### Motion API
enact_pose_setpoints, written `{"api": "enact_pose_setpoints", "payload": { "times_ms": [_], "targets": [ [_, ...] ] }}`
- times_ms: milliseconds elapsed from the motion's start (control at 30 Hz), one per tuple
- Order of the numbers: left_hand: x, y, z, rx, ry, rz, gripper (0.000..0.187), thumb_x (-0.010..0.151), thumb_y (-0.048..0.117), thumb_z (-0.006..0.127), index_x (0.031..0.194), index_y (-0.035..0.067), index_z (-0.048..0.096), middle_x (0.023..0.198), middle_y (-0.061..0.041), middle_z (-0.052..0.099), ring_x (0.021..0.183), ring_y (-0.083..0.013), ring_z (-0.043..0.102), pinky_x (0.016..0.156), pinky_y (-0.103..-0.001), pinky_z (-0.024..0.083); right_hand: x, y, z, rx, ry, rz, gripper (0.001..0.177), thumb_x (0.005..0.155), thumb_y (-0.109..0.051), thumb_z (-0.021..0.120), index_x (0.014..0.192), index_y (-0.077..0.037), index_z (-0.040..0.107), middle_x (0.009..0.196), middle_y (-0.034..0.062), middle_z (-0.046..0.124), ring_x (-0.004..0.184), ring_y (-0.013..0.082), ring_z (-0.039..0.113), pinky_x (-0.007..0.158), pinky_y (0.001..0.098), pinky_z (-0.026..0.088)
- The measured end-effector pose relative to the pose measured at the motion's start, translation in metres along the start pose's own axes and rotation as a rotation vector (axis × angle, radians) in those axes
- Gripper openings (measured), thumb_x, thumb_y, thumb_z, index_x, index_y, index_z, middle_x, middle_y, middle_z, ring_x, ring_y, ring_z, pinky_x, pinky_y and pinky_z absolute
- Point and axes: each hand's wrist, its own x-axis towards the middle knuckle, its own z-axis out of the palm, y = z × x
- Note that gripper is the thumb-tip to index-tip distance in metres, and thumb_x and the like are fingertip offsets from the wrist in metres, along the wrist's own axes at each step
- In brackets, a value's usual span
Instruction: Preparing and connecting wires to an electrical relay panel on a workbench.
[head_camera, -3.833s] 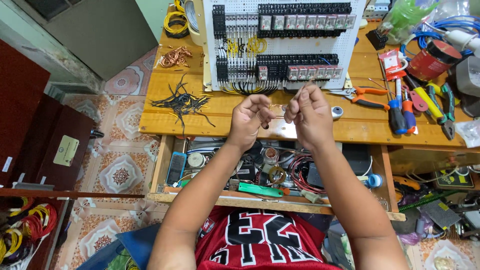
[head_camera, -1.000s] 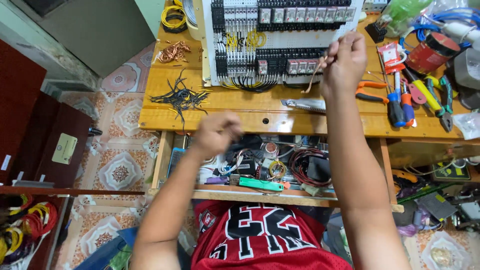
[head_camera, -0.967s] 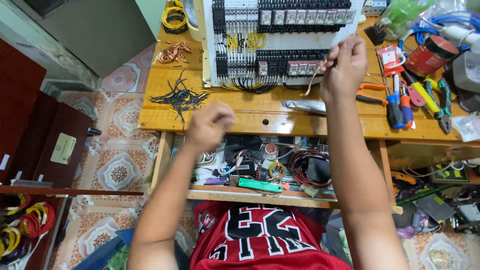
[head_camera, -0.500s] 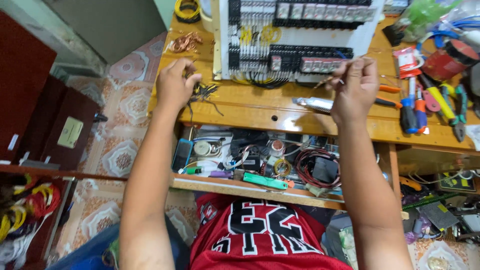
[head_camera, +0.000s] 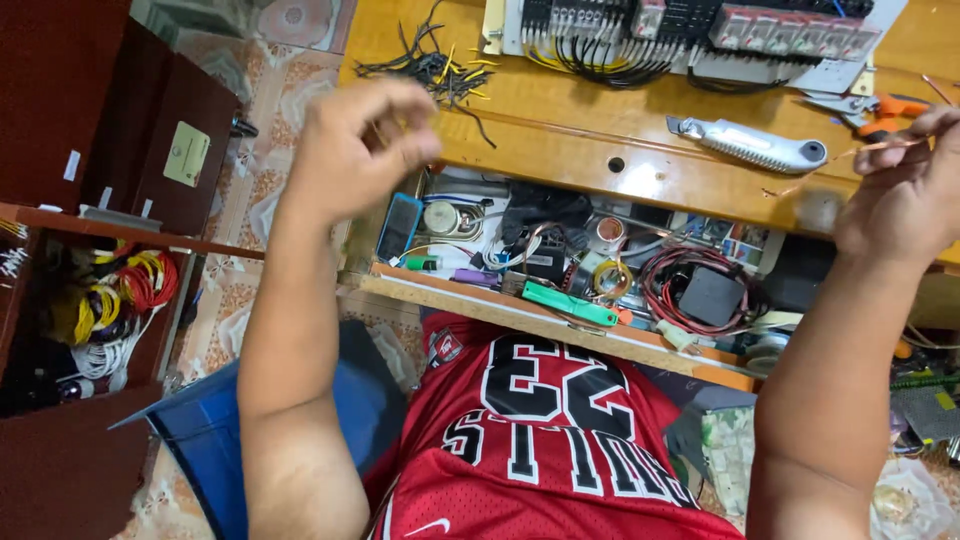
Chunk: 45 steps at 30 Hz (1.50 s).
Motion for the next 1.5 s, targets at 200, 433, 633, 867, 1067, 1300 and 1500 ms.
{"api": "enact_pose_setpoints", "payload": {
  "times_ms": [200,433,633,867,1067,1300,1500],
  "targets": [
    [-0.029,-0.006,0.043,0.018,-0.299,0.008,0.025,0.089,0.023,0.081,0.108,0.009,0.073,0.096,-0.005,0.075,0.086,-0.0187,0.070,0.078,-0.034,0.052,-0.014,-0.018,0.025,0.083,0.043,-0.063,0.021,0.116,-0.035,0.055,0.105,-0.017,0.053,0.103,0.0018,0.056,0.070,0.0087,0.047,0.061,0.0234,0.037],
    [-0.014,0.000,0.112,0.000,-0.372,0.085,0.028,0.090,0.031,0.078,0.107,0.010,0.068,0.095,-0.007,0.070,0.083,-0.0270,0.067,0.071,-0.039,0.048,-0.016,-0.018,0.034,0.024,0.030,-0.106,0.019,0.118,-0.032,0.052,0.104,-0.020,0.049,0.097,0.0046,0.053,0.069,0.0076,0.042,0.058,0.0208,0.039],
    [0.051,0.013,0.157,-0.026,-0.141,0.161,0.019,0.094,0.022,0.073,0.108,0.011,0.068,0.098,-0.006,0.073,0.083,-0.0249,0.067,0.073,-0.038,0.049,-0.024,-0.027,0.051,0.057,0.040,-0.126,0.018,0.117,-0.024,0.056,0.102,-0.016,0.050,0.092,0.0064,0.058,0.060,0.0097,0.048,0.050,0.0220,0.040],
    [0.123,-0.030,0.203,0.244,-0.173,-0.097,0.015,0.089,0.021,0.076,0.102,0.016,0.068,0.099,-0.006,0.068,0.088,-0.0294,0.066,0.071,-0.046,0.052,-0.032,-0.036,0.059,-0.013,-0.062,-0.199,0.022,0.118,-0.026,0.054,0.103,-0.013,0.042,0.092,0.0082,0.054,0.061,0.0116,0.048,0.054,0.0259,0.043],
    [0.131,-0.051,0.229,0.411,-0.270,-0.109,0.007,0.091,0.018,0.074,0.088,0.013,0.070,0.092,-0.012,0.066,0.087,-0.0398,0.066,0.069,-0.055,0.050,-0.038,-0.044,0.064,-0.064,-0.086,-0.255,0.019,0.119,-0.022,0.052,0.107,-0.010,0.042,0.093,0.0113,0.052,0.063,0.0162,0.049,0.057,0.0280,0.046],
    [0.121,-0.057,0.241,0.544,-0.283,0.068,0.019,0.093,0.015,0.070,0.104,0.002,0.062,0.099,-0.017,0.062,0.095,-0.0423,0.069,0.078,-0.055,0.059,-0.035,-0.025,0.065,-0.077,-0.031,-0.293,0.020,0.118,-0.019,0.053,0.106,-0.002,0.053,0.086,0.0143,0.058,0.059,0.0174,0.060,0.053,0.0300,0.053],
    [0.118,-0.022,0.222,-0.091,-0.116,0.024,0.011,0.103,0.019,0.054,0.100,0.010,0.059,0.090,-0.017,0.059,0.094,-0.0483,0.064,0.081,-0.055,0.052,-0.056,-0.036,0.092,0.019,-0.088,-0.072,0.015,0.115,-0.018,0.054,0.105,-0.007,0.054,0.083,0.0062,0.057,0.062,0.0134,0.064,0.056,0.0277,0.060]
  ]
}}
